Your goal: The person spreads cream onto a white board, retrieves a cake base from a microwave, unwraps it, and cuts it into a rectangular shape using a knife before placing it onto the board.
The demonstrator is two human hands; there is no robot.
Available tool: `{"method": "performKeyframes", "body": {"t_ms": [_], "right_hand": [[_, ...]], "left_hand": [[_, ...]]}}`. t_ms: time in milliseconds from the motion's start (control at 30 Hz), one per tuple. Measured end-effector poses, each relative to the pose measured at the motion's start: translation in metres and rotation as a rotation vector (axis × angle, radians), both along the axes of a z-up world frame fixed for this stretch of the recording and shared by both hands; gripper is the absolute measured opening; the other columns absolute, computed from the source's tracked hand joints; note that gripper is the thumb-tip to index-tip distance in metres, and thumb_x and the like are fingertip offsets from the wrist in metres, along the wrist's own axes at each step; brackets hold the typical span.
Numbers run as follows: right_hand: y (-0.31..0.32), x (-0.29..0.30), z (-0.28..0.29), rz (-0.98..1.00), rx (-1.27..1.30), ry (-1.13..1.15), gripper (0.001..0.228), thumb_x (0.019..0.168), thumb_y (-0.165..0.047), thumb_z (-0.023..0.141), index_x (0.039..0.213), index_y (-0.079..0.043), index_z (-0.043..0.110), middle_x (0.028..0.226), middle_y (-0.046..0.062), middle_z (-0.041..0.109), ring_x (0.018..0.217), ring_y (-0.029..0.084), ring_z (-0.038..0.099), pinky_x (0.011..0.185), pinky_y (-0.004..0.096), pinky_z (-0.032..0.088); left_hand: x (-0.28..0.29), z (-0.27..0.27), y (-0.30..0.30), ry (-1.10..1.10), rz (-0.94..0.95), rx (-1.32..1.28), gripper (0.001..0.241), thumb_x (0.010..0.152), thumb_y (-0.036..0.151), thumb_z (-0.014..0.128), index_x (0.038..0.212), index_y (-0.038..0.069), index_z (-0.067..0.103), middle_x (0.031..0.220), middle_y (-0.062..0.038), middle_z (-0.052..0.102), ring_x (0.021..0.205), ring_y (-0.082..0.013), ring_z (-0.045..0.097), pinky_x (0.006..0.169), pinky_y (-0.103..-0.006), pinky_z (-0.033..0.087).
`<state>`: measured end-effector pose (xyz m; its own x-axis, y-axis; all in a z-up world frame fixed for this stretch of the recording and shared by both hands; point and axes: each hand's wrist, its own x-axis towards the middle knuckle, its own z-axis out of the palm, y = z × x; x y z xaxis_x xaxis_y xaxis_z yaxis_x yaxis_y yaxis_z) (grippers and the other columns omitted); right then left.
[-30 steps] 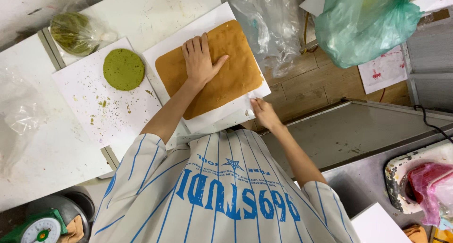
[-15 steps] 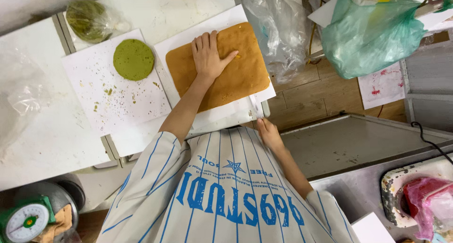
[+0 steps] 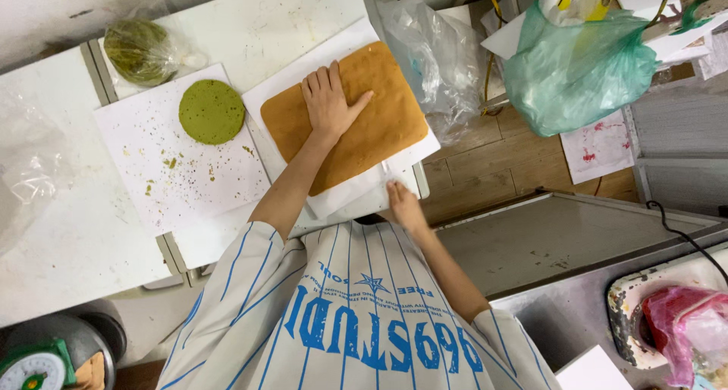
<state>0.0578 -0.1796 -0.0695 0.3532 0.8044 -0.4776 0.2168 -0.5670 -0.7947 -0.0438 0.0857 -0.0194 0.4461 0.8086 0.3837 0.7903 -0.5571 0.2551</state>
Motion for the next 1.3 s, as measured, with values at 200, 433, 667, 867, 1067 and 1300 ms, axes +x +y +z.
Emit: {"method": "performKeyframes", "body": {"t_ms": [200, 433, 667, 867, 1067, 1300], "right_hand": [[0.004, 0.097, 0.033, 0.147, -0.227, -0.045, 0.05, 0.102, -0.046, 0.048, 0.127, -0.006, 0.065, 0.076, 0.01, 0.065, 0.069, 0.022, 0.059, 0.067, 0.042, 0.049], [0.038, 0.151, 0.072, 0.384, -0.249, -0.249, 0.052, 0.102, -0.052, 0.049, 0.129, -0.012, 0.067, 0.079, 0.021, 0.067, 0.081, 0.033, 0.066, 0.08, 0.046, 0.051], [0.024, 0.161, 0.076, 0.439, -0.128, -0.378, 0.051, 0.102, -0.053, 0.051, 0.114, -0.009, 0.073, 0.089, 0.021, 0.072, 0.084, 0.037, 0.068, 0.079, 0.047, 0.051], [-0.047, 0.172, 0.092, 0.302, -0.288, -0.383, 0.049, 0.101, -0.051, 0.054, 0.096, -0.005, 0.072, 0.069, 0.021, 0.066, 0.063, 0.034, 0.059, 0.066, 0.047, 0.048], [-0.059, 0.154, 0.09, 0.248, -0.342, -0.388, 0.055, 0.105, -0.05, 0.054, 0.086, -0.001, 0.069, 0.061, 0.018, 0.058, 0.057, 0.029, 0.052, 0.059, 0.045, 0.045], [-0.012, 0.124, 0.079, 0.337, -0.182, -0.244, 0.043, 0.1, -0.049, 0.05, 0.107, -0.012, 0.071, 0.066, 0.016, 0.065, 0.061, 0.028, 0.064, 0.066, 0.044, 0.049]], "left_hand": [[0.0, 0.006, -0.007, -0.089, 0.114, -0.156, 0.094, 0.094, 0.069, 0.063, 0.152, -0.001, 0.039, 0.121, -0.02, 0.056, 0.108, -0.0372, 0.049, 0.095, -0.0545, 0.036], [-0.03, 0.019, -0.034, 0.093, -0.318, 0.011, 0.093, 0.097, 0.064, 0.058, 0.161, 0.003, 0.029, 0.166, -0.023, 0.029, 0.154, -0.0387, 0.024, 0.125, -0.0561, 0.017], [-0.033, 0.009, -0.038, 0.071, -0.378, -0.064, 0.088, 0.102, 0.061, 0.059, 0.164, 0.005, 0.03, 0.171, -0.018, 0.021, 0.16, -0.0316, 0.017, 0.13, -0.0497, 0.013], [-0.033, 0.008, -0.034, 0.064, -0.384, -0.087, 0.088, 0.103, 0.06, 0.061, 0.164, 0.004, 0.03, 0.171, -0.018, 0.019, 0.159, -0.0331, 0.016, 0.13, -0.0523, 0.012], [-0.026, 0.019, -0.033, 0.133, -0.631, -0.059, 0.094, 0.097, 0.068, 0.066, 0.166, 0.013, 0.031, 0.172, -0.015, 0.017, 0.158, -0.0396, 0.013, 0.128, -0.0579, 0.011], [-0.019, 0.032, -0.037, 0.152, -0.725, -0.128, 0.101, 0.089, 0.073, 0.07, 0.165, 0.017, 0.033, 0.172, -0.016, 0.015, 0.158, -0.0404, 0.013, 0.129, -0.0561, 0.012]]}}
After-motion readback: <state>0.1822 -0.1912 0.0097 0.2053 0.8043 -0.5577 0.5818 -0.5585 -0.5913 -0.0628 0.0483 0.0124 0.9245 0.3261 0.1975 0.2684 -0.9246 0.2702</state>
